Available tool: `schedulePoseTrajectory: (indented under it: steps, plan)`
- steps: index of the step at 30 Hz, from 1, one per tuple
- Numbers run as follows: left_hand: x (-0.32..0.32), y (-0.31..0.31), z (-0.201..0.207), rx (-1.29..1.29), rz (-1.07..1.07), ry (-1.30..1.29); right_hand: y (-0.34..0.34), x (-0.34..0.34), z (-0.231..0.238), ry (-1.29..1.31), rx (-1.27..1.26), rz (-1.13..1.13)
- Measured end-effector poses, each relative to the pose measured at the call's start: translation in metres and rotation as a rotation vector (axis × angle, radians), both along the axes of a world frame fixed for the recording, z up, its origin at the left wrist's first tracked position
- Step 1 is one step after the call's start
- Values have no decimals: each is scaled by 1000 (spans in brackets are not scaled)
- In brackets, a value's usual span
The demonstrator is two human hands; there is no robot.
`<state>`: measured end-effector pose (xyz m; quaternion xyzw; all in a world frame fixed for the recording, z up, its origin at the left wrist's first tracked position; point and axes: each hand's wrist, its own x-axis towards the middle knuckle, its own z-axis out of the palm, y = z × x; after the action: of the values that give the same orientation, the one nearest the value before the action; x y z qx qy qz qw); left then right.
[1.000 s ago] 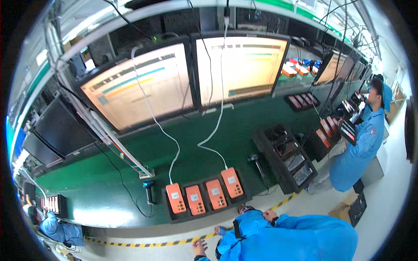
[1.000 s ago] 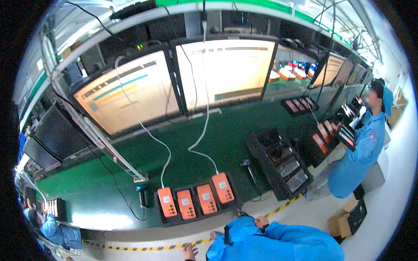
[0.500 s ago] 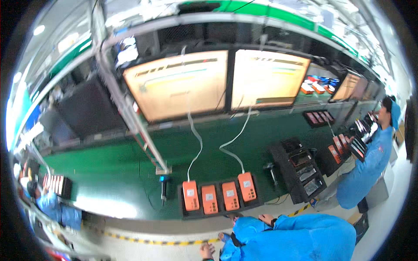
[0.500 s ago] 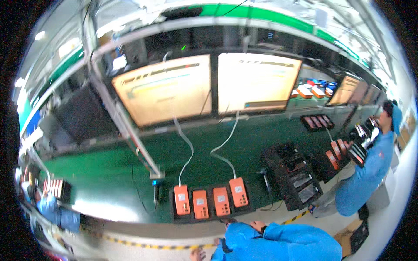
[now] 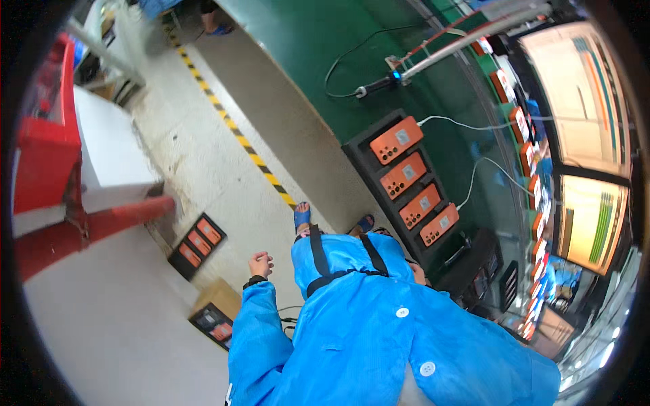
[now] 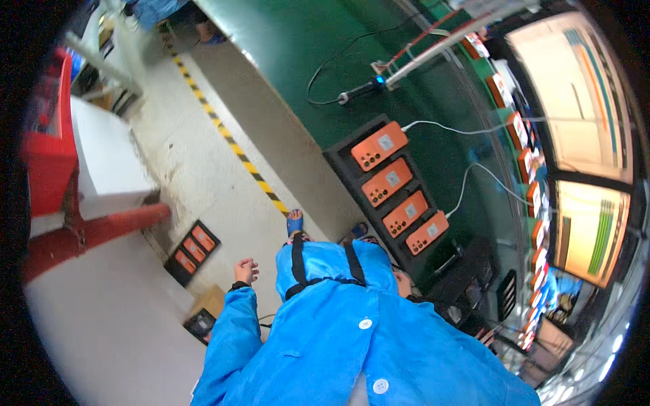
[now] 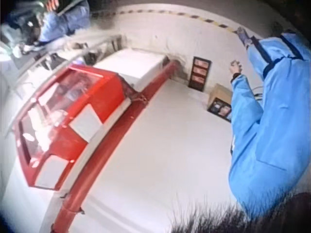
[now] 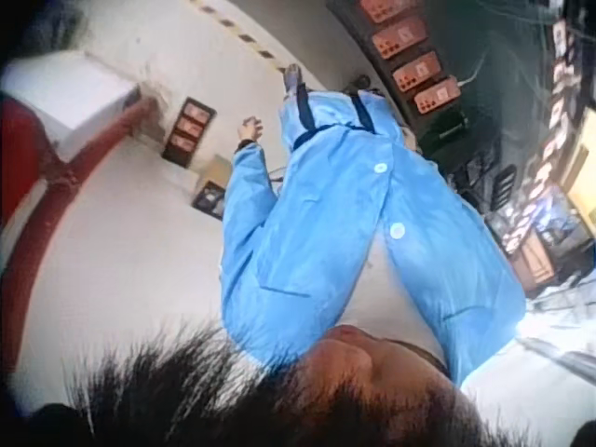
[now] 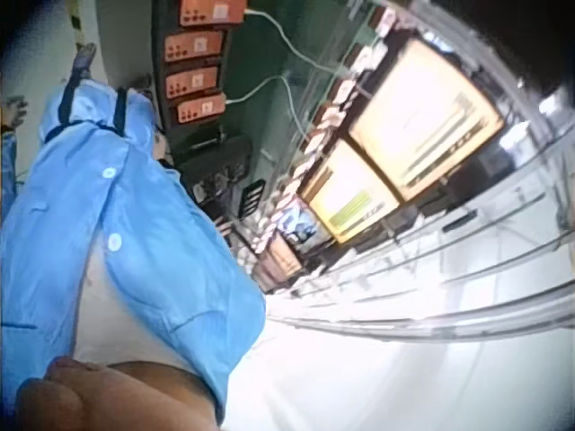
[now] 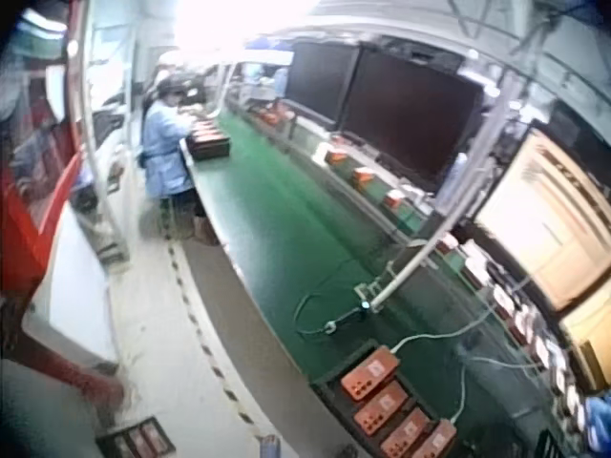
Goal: Scanning barcode labels and connecting smartphones to testing cables on an assembly line.
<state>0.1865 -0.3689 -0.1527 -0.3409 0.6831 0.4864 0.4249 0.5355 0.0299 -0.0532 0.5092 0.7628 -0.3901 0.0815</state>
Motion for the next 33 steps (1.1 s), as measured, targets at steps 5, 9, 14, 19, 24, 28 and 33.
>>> schedulePoseTrajectory:
  steps: [5, 9, 14, 19, 24, 28, 33]
  plan:
    - [27, -9, 6, -1, 14, -52, 8, -8, -2, -357, 82, -40]
    - [10, 13, -1, 48, -36, 21, 20, 22, -35, -411, 102, -45]
    - [-20, 28, -6, 65, -42, 55, 10, 25, -37, -312, 9, -64]
    - [-65, 87, 47, 33, -255, 131, 1, 35, -38, -224, -97, -132]
    - [-69, 137, 78, 106, -271, 298, -12, 41, -58, -114, -227, -173]
    - [-39, 152, 100, 180, -309, 343, -15, 33, -76, -32, -296, -210]
    - [-24, 101, 73, 56, -233, 225, -22, 1, -83, 16, -257, -257]
